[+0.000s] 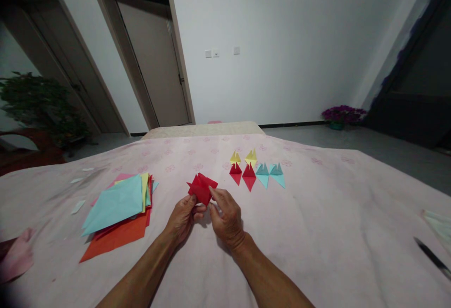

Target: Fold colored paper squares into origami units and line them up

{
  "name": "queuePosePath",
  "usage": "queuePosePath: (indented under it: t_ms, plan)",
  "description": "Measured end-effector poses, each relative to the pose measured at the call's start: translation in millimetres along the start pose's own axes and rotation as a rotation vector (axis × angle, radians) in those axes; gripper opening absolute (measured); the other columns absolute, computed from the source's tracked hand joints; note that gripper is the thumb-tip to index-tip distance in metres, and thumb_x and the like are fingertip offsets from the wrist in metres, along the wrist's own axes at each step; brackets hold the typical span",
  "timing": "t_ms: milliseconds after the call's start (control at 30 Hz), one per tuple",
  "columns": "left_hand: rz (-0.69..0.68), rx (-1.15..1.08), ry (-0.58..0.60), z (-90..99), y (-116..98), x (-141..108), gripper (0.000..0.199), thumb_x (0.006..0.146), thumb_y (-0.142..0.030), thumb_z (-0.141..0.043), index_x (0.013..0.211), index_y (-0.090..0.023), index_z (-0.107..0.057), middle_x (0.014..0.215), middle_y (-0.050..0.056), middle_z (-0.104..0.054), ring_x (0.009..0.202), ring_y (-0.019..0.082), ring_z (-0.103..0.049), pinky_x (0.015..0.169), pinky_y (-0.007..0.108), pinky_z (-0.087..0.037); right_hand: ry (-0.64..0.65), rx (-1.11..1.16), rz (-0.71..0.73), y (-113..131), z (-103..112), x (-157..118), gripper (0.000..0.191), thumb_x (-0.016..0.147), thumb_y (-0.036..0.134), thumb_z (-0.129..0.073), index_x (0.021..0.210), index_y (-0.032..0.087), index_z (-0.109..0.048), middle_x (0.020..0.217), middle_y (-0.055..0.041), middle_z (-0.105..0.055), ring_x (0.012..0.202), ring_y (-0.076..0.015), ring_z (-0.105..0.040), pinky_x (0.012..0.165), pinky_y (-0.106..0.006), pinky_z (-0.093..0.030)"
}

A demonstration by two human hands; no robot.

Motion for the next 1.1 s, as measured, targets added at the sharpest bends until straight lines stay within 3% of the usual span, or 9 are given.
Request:
queuePosePath:
  t_ms: [267,700,1100]
  plan:
    - [0.020,-0.048,-0.070,6.3,-1,1,0.039,0.074,-0.038,-0.082,0.093,-0.011,-0.063,0.084,0.007,-0.073,0.055,0.010,-0.068,0.045,0.015,-0.054,-0.039,-0.007,-0.021,2,5,2,0.048,0.089,0.014,-0.056,0.135,0.029,-0.055,0.115,-0.0072,-0.067,0.092,-0.0196,-0.067,0.079,-0.036,-0.058]
    - [0.030,-0.077,-0.063,10.6,2,3,0.034,0.078,-0.034,-0.079,0.095,-0.011,-0.062,0.081,0.006,-0.073,0.057,0.011,-0.069,0.048,0.017,-0.057,-0.012,-0.099,0.130,16,6,5,0.051,0.091,0.012,-0.056,0.138,0.031,-0.053,0.118,-0.0057,-0.070,0.105,-0.0224,-0.065,0.088,-0.041,-0.054]
    - [0.012,-0.047,-0.028,3.6,0,1,0.046,0.069,-0.041,-0.085,0.095,-0.008,-0.065,0.081,0.007,-0.073,0.056,0.012,-0.069,0.046,0.016,-0.055,-0.003,-0.162,0.183,20,4,6,0.050,0.092,0.011,-0.054,0.140,0.027,-0.051,0.117,-0.0072,-0.069,0.104,-0.0217,-0.063,0.086,-0.040,-0.053]
Point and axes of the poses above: each hand's wrist, its own x-axis towards the middle knuckle, its own z-axis out of the back of the hand, y = z × x, the point moved 8 cm from there along x, towards the middle knuckle
